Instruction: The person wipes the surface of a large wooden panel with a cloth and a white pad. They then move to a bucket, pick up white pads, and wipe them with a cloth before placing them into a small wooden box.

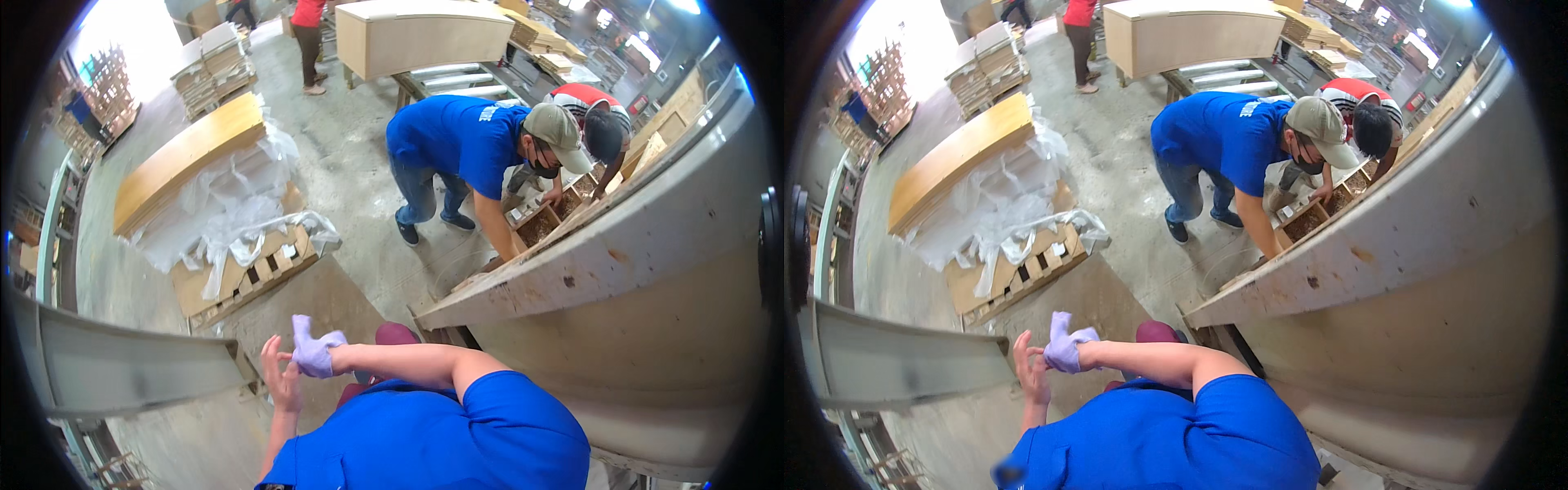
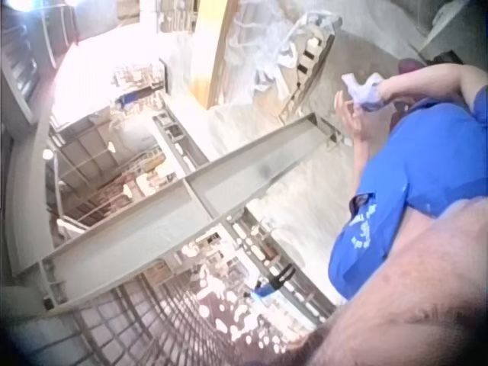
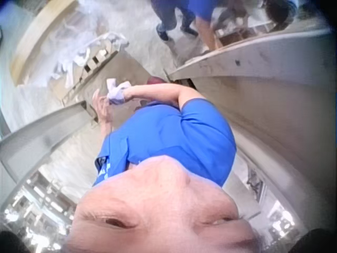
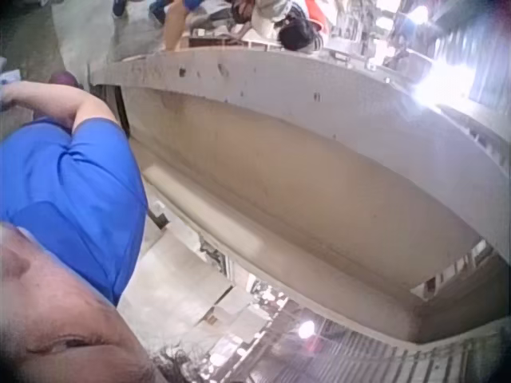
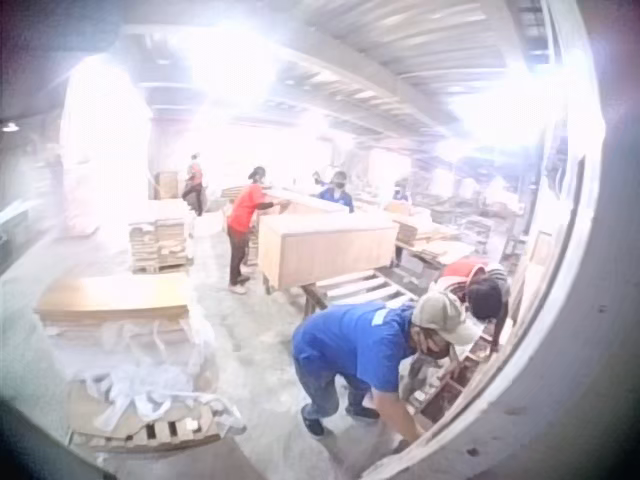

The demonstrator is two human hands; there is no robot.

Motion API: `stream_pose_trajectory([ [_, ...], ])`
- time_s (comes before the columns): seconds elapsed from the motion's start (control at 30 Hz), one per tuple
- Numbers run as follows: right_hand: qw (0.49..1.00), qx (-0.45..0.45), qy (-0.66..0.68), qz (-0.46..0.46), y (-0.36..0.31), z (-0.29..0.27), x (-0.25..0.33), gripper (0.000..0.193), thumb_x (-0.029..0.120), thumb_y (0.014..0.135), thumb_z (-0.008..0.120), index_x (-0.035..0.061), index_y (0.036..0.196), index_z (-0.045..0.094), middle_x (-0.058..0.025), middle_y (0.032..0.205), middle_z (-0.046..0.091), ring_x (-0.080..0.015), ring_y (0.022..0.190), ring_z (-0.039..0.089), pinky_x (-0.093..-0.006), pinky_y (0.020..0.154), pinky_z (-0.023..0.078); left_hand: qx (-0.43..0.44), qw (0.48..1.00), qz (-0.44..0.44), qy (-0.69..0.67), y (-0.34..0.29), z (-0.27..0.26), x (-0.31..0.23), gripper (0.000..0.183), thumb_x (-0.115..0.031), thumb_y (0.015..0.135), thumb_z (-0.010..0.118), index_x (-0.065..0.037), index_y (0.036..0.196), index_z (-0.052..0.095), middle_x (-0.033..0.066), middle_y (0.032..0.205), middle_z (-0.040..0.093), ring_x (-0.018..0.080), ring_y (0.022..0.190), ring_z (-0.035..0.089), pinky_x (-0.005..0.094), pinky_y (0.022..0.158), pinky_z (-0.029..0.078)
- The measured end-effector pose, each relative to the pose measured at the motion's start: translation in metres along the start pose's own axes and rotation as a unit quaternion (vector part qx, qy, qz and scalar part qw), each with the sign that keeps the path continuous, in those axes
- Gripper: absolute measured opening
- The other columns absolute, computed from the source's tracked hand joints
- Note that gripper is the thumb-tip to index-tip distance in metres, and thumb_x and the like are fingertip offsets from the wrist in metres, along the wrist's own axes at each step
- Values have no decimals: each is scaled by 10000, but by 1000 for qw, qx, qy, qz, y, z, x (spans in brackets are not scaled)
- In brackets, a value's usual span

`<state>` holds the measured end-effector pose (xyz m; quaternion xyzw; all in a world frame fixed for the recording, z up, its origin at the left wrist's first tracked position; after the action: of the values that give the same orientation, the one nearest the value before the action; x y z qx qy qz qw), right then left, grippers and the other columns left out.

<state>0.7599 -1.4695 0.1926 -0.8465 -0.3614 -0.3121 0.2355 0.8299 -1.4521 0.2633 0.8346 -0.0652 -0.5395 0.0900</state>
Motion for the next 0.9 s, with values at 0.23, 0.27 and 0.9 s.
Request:
stream_pose_trajectory([
  [0.23,980,78,-14,-184,73,-64,-57,157,163,730,630,21,777,585,-151,688,595,-301,647,613,-390,573,494,-108,970,-134,-171,73,14,75,616,-463,920,420,-73,1380,295,104,1371,354,211,1032,505,421,818,505],
  [0.27,986,62,-17,-156,79,-84,-84,151,154,725,632,21,783,586,-167,711,610,-319,672,628,-394,565,496,-116,962,-134,-209,94,34,91,622,-468,919,418,-78,1385,283,103,1365,358,219,1050,501,427,826,499],
  [0.9,979,-191,62,-27,160,-319,-480,181,158,808,580,37,908,669,-136,819,645,-245,764,617,-345,688,487,177,950,-121,-226,475,323,209,111,-25,880,541,-10,988,516,37,885,563,88,774,544,226,710,454],
])
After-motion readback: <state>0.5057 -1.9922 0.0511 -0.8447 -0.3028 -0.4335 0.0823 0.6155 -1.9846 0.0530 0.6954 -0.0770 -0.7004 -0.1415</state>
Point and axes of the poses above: each hand's wrist, its own y-axis towards the middle knuckle, its own z-axis out of the palm, x = y × z, the point moved 8 cm from there along y, towards the middle knuckle
